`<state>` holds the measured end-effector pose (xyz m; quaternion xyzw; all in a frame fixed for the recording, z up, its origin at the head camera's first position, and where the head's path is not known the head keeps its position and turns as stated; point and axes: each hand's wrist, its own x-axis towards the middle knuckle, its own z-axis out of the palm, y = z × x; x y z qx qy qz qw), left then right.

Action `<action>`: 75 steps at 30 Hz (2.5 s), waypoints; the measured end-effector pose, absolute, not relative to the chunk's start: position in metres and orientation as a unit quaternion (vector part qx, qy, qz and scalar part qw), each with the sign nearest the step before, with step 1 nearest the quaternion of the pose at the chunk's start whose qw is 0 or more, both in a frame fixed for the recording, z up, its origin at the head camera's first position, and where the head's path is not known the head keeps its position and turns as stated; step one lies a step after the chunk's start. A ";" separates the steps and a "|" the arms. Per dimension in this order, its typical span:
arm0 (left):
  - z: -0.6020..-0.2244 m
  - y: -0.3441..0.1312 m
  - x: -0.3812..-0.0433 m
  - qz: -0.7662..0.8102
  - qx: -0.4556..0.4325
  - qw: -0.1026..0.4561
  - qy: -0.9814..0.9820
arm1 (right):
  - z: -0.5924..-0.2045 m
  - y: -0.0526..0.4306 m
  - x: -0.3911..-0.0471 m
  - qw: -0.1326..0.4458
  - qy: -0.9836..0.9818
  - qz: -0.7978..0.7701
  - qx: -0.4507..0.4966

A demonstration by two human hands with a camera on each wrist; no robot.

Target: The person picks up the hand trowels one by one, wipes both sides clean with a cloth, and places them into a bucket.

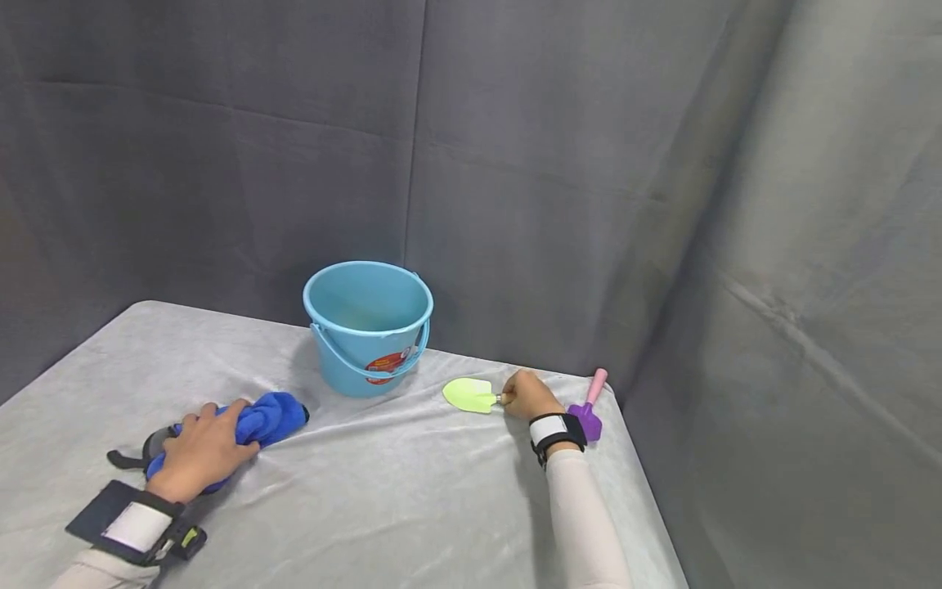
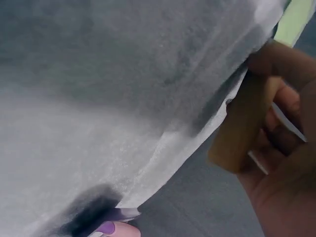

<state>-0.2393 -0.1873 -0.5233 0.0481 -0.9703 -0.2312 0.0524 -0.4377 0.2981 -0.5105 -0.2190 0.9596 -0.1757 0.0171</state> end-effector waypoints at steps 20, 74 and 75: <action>-0.495 -0.206 -0.245 -0.324 -0.097 0.272 -0.901 | -0.501 0.256 -0.345 -0.040 0.898 -0.312 -0.307; -0.490 -0.093 -0.260 -0.237 -0.337 0.167 -0.896 | -0.479 0.152 -0.300 -0.124 0.852 -0.189 -0.472; -0.490 -0.094 -0.260 -0.233 -0.337 0.165 -0.897 | -0.480 0.151 -0.300 -0.125 0.851 -0.189 -0.474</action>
